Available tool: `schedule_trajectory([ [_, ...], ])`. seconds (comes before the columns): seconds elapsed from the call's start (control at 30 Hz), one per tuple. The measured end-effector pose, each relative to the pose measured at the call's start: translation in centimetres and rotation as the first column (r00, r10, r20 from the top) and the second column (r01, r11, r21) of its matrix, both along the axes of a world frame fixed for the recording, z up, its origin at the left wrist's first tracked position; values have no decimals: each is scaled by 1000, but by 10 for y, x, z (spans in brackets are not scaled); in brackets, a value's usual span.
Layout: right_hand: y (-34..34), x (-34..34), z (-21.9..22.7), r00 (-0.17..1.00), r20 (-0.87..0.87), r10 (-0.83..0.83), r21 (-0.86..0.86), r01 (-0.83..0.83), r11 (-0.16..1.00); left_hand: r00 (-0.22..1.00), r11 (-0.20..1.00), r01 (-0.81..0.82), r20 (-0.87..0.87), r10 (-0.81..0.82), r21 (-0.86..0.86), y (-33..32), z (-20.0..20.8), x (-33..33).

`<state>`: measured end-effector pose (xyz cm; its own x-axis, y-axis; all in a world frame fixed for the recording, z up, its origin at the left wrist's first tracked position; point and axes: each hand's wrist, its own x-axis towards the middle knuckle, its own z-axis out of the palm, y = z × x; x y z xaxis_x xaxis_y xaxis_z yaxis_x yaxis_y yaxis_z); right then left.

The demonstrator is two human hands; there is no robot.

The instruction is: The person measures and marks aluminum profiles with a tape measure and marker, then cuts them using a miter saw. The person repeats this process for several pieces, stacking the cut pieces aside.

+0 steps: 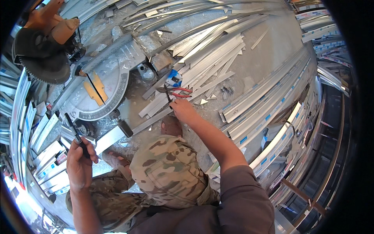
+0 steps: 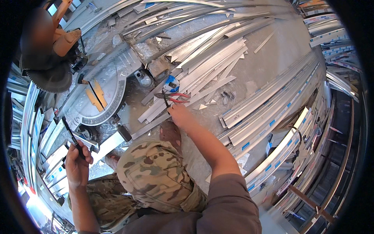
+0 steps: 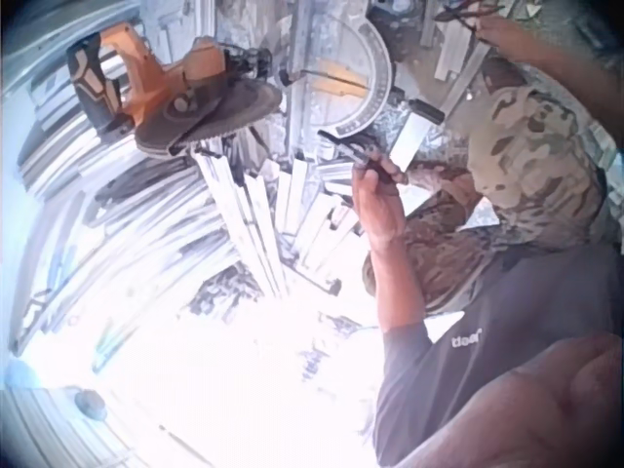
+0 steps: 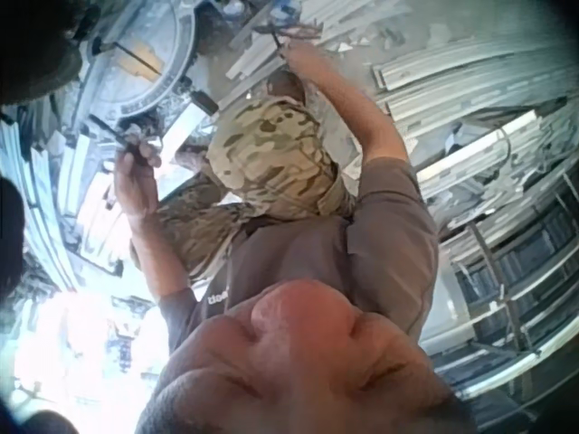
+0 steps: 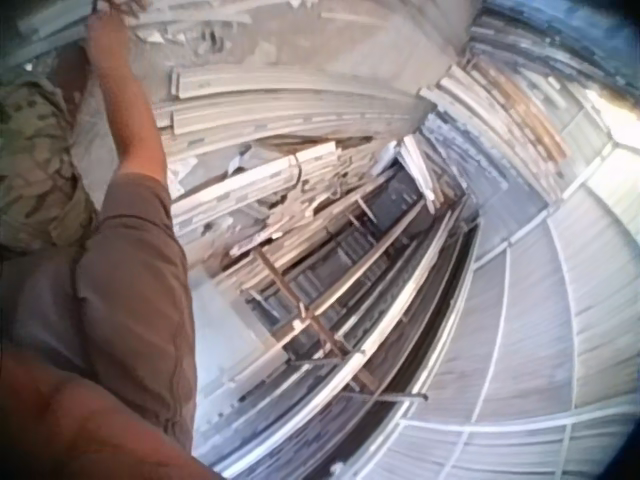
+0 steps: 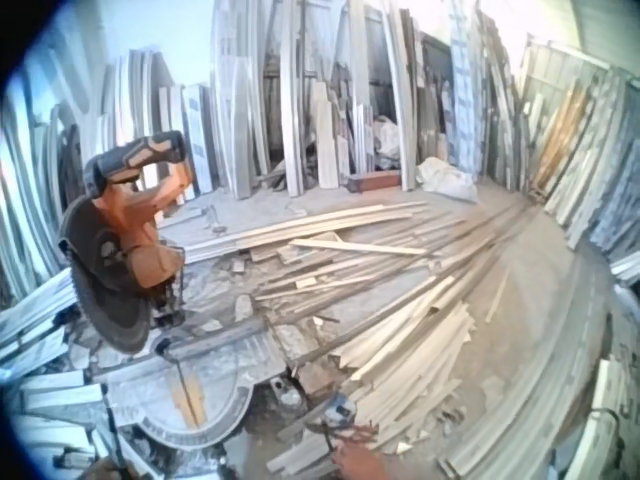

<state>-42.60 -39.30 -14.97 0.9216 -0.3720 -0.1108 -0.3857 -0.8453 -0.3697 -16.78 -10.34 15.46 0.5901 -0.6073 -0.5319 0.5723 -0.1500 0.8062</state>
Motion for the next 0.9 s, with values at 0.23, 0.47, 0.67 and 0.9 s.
schedule_trajectory([
  [0.23,-21,-31,-6,973,-155,-169,-114,152,982,1000,1000,-29,-7,29,-1,6,-2,1],
  [0.47,-60,-40,32,993,-106,-47,-101,36,994,999,999,-42,-12,42,-31,3,7,-1],
  [0.67,-121,-33,60,983,-124,-135,-212,106,971,999,999,-34,-15,34,-34,3,9,2],
  [0.9,-169,25,80,978,-84,-190,-304,156,940,1000,1000,5,0,-5,-19,2,4,0],
])
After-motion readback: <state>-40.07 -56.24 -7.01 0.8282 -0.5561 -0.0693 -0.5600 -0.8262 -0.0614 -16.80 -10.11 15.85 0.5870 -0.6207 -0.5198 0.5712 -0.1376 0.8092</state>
